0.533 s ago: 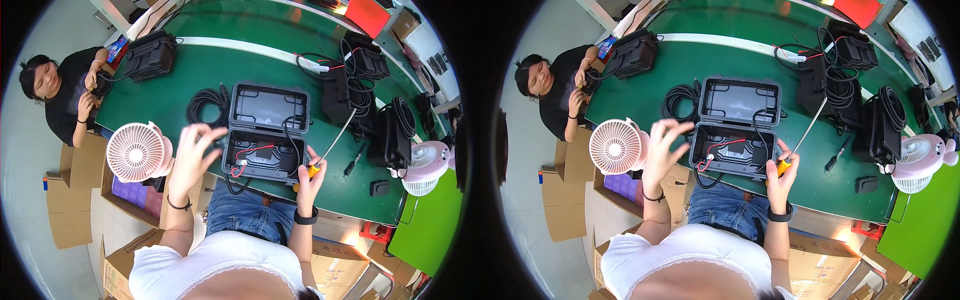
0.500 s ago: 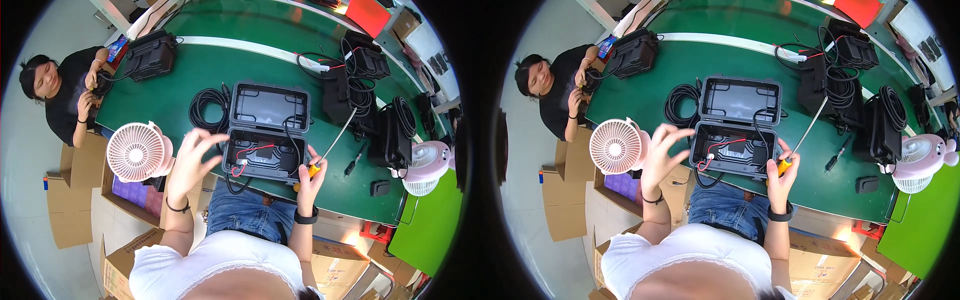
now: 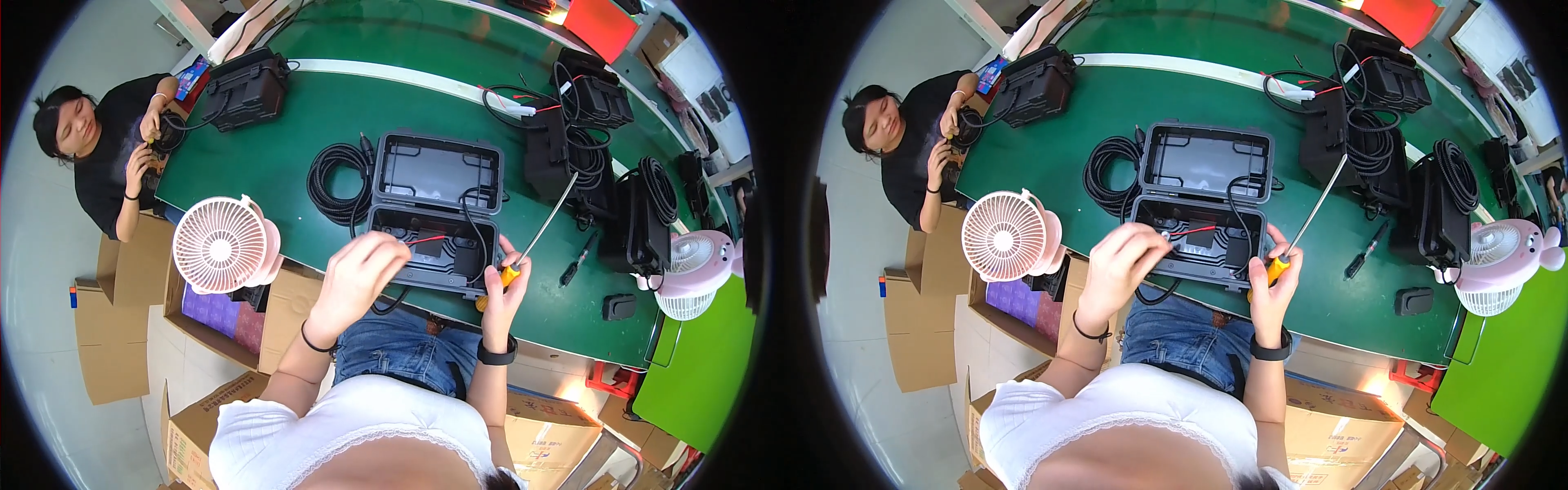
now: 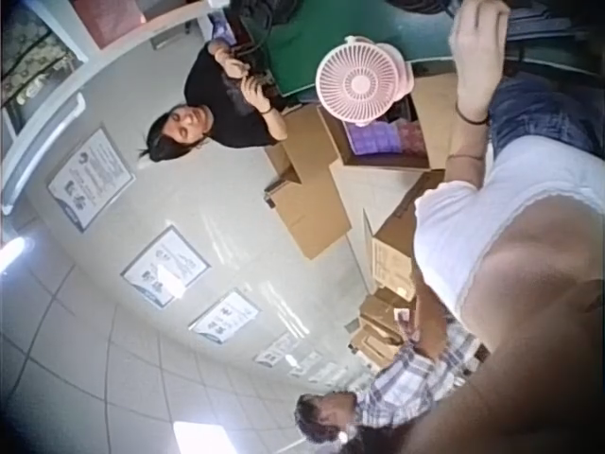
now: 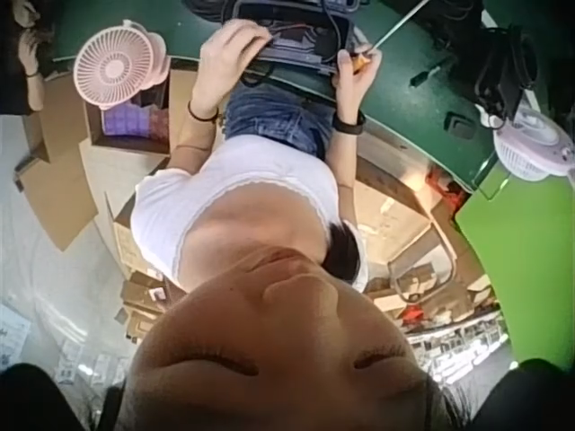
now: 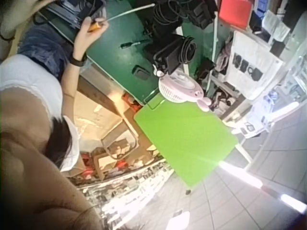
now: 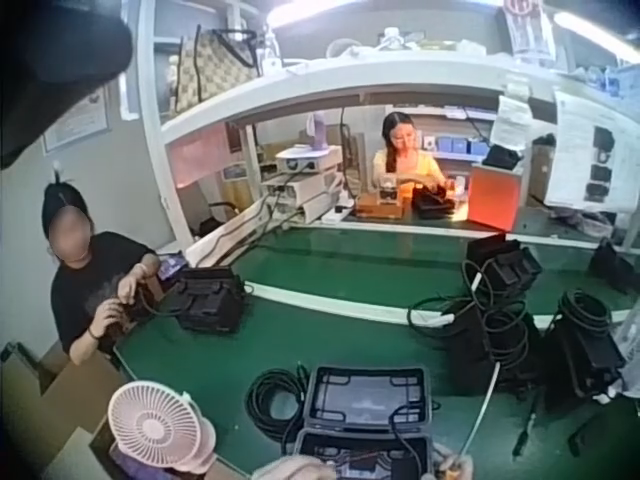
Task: Assembling and testing portable solar lights at a workstation.
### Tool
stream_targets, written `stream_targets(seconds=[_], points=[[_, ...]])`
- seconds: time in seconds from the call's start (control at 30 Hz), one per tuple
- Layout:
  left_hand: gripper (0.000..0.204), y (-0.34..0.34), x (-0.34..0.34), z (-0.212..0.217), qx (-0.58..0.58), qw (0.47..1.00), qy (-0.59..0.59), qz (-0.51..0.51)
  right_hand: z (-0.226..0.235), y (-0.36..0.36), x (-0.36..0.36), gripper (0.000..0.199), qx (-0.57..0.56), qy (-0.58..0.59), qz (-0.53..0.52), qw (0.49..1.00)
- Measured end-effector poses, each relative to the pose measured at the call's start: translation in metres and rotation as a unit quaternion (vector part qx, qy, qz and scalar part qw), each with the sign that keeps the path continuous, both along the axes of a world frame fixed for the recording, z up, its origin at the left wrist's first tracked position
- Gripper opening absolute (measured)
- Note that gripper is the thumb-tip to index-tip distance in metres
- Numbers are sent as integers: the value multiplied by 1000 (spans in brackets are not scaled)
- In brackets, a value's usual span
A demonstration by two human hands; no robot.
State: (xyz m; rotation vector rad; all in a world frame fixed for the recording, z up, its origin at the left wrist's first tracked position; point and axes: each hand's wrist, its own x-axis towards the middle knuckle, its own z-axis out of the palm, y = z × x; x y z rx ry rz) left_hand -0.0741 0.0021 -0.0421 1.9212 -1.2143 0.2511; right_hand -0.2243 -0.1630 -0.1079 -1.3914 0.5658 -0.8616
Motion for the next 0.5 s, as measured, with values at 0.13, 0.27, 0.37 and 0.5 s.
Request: stream_targets(seconds=[0.13,0.27,0.37,0.5], points=[[22,-1,3,6,48,998,-15,43,2,-2,0,27,-7,5,-4,1000],[25,2,-4,4,105,994,-6,-16,4,-14,0,23,-19,18,15,1000],[44,8,-6,1,162,983,-69,-50,12,-30,7,23,-50,35,-7,998],[35,16,-2,-13,158,980,-91,-82,25,-62,32,34,-244,97,-54,963]])
